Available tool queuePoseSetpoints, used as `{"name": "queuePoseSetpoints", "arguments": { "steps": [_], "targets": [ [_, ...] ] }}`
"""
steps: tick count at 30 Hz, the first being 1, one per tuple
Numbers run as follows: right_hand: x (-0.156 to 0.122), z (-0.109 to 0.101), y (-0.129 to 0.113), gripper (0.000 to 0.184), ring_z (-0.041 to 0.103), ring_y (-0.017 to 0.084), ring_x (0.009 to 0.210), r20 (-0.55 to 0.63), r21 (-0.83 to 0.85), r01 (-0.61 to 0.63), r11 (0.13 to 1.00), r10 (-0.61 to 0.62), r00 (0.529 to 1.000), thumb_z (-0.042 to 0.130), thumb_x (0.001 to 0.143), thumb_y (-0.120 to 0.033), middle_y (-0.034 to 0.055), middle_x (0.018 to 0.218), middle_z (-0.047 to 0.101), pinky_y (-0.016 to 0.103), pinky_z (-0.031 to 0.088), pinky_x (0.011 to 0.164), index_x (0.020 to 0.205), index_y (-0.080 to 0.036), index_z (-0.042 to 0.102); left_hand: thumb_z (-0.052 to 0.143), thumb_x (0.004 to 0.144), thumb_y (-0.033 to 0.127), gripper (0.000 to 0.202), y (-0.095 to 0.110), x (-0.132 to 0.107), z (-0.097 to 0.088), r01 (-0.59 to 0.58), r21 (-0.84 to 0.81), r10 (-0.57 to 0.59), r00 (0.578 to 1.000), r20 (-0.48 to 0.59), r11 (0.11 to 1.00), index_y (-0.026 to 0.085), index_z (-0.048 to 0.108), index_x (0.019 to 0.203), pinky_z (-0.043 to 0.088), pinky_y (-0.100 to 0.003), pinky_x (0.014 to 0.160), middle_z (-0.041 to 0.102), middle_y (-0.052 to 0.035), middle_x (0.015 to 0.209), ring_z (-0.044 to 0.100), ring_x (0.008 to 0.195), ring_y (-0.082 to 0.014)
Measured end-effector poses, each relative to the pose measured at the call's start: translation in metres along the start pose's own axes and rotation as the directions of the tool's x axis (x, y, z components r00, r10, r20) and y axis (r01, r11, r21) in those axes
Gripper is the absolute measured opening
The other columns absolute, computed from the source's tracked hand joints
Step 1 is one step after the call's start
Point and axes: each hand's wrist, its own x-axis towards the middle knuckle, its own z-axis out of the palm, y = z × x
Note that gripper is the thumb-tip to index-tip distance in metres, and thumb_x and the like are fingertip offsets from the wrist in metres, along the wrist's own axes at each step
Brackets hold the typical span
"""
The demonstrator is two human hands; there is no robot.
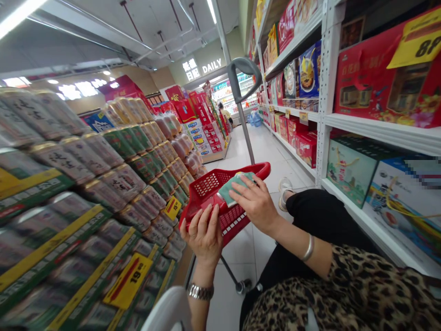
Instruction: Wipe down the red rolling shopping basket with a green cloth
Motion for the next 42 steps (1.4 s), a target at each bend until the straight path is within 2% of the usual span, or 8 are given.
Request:
{"name": "queuePoseSetpoints", "arguments": {
  "steps": [6, 13, 17, 24, 27, 35, 38, 42],
  "targets": [
    [0.002, 0.005, 0.044, 0.034, 0.059, 0.026, 0.129, 0.046, -0.077, -0.15, 0.986, 0.154, 0.987, 0.047, 0.101, -0.011, 0.0049, 0.13, 0.071, 0.051, 0.035, 0.114, 0.115, -0.027, 0.073, 0.057, 0.092, 0.019, 0.055, 0.0, 0.0, -0.002, 0.001, -0.018, 0.0, 0.999, 0.048, 1.0, 0.033, 0.054, 0.145, 0.021, -0.045, 0.118, 0.074, -0.0054, 0.122, 0.061, 0.113, -0.0213],
    [-0.003, 0.012, 0.093, 0.043, 0.056, 0.024, 0.132, 0.059, -0.153, -0.25, 0.956, 0.261, 0.963, 0.044, 0.096, -0.002, 0.0026, 0.13, 0.071, 0.05, 0.033, 0.111, 0.115, -0.028, 0.073, 0.057, 0.09, 0.016, 0.054, 0.022, 0.008, 0.007, 0.021, -0.005, -0.021, 0.998, 0.055, 1.0, 0.029, 0.057, 0.143, 0.02, -0.046, 0.119, 0.074, -0.0062, 0.121, 0.06, 0.114, -0.0228],
    [0.0, 0.01, 0.081, 0.041, 0.056, 0.026, 0.131, 0.053, -0.146, -0.281, 0.949, 0.291, 0.955, 0.049, 0.092, -0.001, 0.0043, 0.129, 0.072, 0.049, 0.034, 0.11, 0.113, -0.026, 0.074, 0.056, 0.09, 0.02, 0.054, 0.036, 0.009, 0.017, 0.073, -0.019, -0.072, 0.996, 0.051, 0.997, 0.028, 0.057, 0.143, 0.017, -0.05, 0.12, 0.073, -0.008, 0.124, 0.06, 0.115, -0.0249],
    [0.003, 0.0, 0.036, 0.033, 0.052, 0.024, 0.136, 0.095, -0.039, -0.106, 0.994, 0.109, 0.989, 0.052, 0.097, -0.009, 0.0026, 0.133, 0.069, 0.047, 0.028, 0.117, 0.116, -0.027, 0.073, 0.059, 0.091, 0.025, 0.051, 0.043, 0.009, 0.022, 0.087, 0.002, -0.087, 0.996, 0.011, 0.996, 0.029, 0.058, 0.141, 0.019, -0.052, 0.117, 0.073, -0.0072, 0.123, 0.058, 0.115, -0.0258],
    [0.004, 0.001, 0.044, 0.032, 0.055, 0.024, 0.133, 0.09, -0.07, -0.135, 0.988, 0.141, 0.986, 0.05, 0.1, -0.011, 0.0018, 0.132, 0.07, 0.048, 0.03, 0.115, 0.116, -0.028, 0.072, 0.06, 0.091, 0.025, 0.052, 0.041, 0.01, 0.018, 0.073, -0.006, -0.073, 0.996, 0.046, 0.997, 0.029, 0.056, 0.143, 0.02, -0.051, 0.116, 0.072, -0.0073, 0.125, 0.057, 0.117, -0.0259],
    [0.005, 0.011, 0.1, 0.044, 0.055, 0.022, 0.131, 0.131, -0.15, -0.326, 0.933, 0.345, 0.929, 0.044, 0.098, -0.002, 0.0002, 0.133, 0.069, 0.051, 0.032, 0.11, 0.116, -0.03, 0.071, 0.059, 0.091, 0.024, 0.056, 0.04, 0.014, 0.011, 0.063, -0.054, -0.058, 0.994, 0.096, 0.997, 0.026, 0.051, 0.147, 0.02, -0.048, 0.116, 0.071, -0.008, 0.128, 0.057, 0.118, -0.0256],
    [0.003, 0.012, 0.098, 0.043, 0.055, 0.023, 0.132, 0.1, -0.162, -0.318, 0.934, 0.336, 0.937, 0.044, 0.097, -0.001, 0.0007, 0.132, 0.07, 0.05, 0.033, 0.109, 0.114, -0.029, 0.072, 0.06, 0.091, 0.024, 0.049, 0.041, 0.014, 0.012, 0.077, -0.053, -0.073, 0.994, 0.076, 0.996, 0.027, 0.058, 0.14, 0.023, -0.048, 0.114, 0.072, -0.0082, 0.125, 0.058, 0.117, -0.0259],
    [0.002, 0.007, 0.067, 0.036, 0.056, 0.025, 0.13, 0.022, -0.176, -0.268, 0.947, 0.276, 0.961, 0.048, 0.097, -0.007, 0.0034, 0.127, 0.072, 0.048, 0.036, 0.11, 0.113, -0.026, 0.074, 0.061, 0.089, 0.023, 0.046, 0.043, 0.012, 0.015, 0.111, -0.052, -0.108, 0.993, 0.048, 0.992, 0.028, 0.063, 0.135, 0.021, -0.05, 0.113, 0.072, -0.0082, 0.123, 0.058, 0.114, -0.0259]
  ]
}}
